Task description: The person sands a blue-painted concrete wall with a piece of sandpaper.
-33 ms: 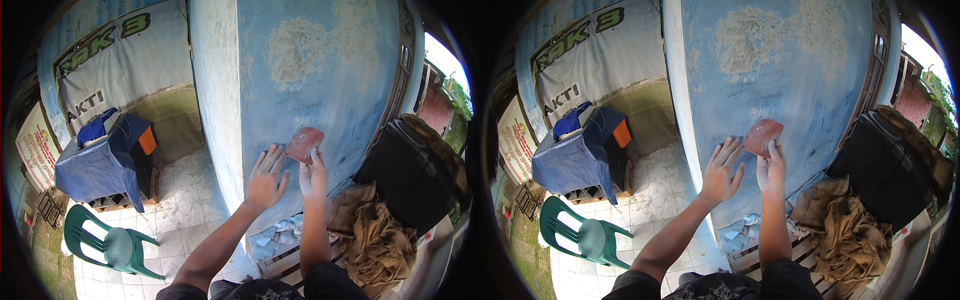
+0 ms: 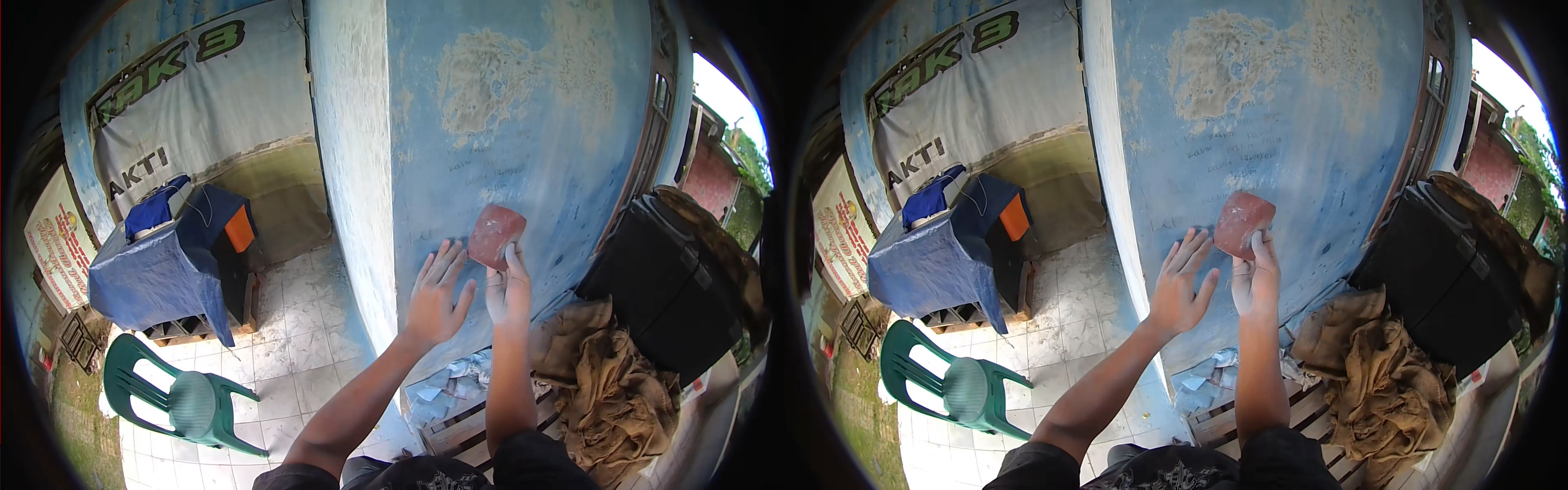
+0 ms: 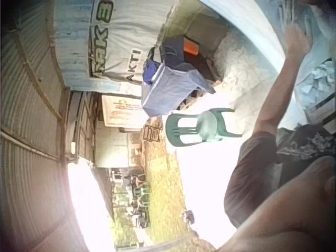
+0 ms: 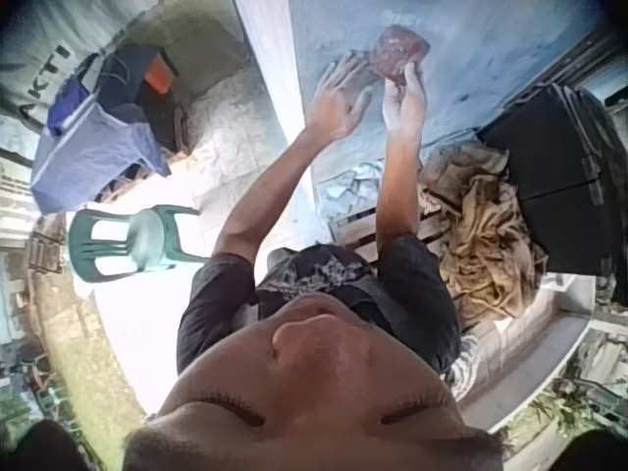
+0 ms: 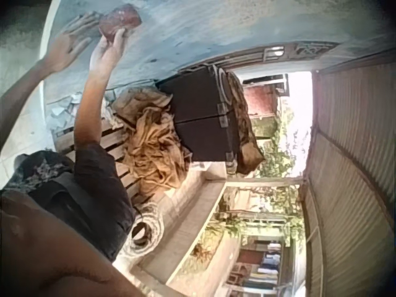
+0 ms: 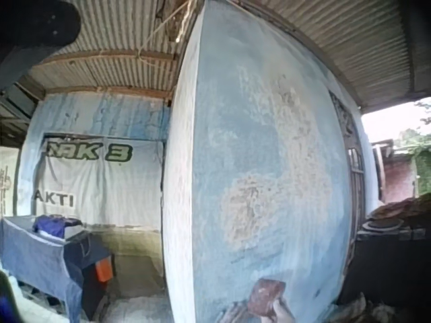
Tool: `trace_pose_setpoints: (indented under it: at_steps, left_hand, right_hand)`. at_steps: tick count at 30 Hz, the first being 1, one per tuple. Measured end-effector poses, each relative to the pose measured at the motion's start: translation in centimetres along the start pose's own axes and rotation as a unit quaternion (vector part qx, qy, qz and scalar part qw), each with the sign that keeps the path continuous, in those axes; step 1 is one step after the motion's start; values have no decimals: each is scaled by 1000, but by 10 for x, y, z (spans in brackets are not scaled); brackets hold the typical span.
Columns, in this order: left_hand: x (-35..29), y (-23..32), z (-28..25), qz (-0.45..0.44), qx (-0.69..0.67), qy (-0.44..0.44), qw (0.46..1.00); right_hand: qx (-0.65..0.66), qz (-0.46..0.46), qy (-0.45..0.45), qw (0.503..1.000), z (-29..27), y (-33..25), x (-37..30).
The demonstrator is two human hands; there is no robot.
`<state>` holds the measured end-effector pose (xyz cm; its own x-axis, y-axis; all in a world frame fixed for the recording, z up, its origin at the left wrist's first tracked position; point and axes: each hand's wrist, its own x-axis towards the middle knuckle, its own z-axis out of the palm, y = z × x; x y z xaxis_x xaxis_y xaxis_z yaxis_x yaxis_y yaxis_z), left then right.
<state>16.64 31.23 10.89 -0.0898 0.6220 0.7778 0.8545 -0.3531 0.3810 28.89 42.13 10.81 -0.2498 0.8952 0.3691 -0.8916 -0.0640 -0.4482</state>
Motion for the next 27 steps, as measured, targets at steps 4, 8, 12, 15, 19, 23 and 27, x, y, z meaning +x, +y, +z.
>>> trace_pose_setpoints:
  at_steps: [4, 8, 12, 15, 19, 23, 27]
  left_hand:
    - [-6, 14, 11, -139, -232, -24, 962]
    - [-5, 24, 21, -227, -388, -59, 892]
    - [1, 31, 22, -179, -392, -23, 902]
    - [7, 26, 17, -198, -440, -27, 876]
    - [32, 33, -7, -183, -340, -40, 921]
    - [76, 6, -46, 212, 156, 106, 959]
    - [111, 3, -57, 285, 294, 67, 910]
  right_hand:
    - [47, 55, -26, 997, 12, 0, -32]
    - [95, 34, 2, 995, 11, -1, -48]
    - [-26, -8, 40, 999, 11, 2, -57]
    - [-79, -8, 52, 995, 19, 7, -56]
    - [-212, -17, 34, 977, 10, 17, -43]
    - [-452, -164, 48, 875, 0, 56, -16]
    - [-541, -274, 83, 791, -32, 99, 17]
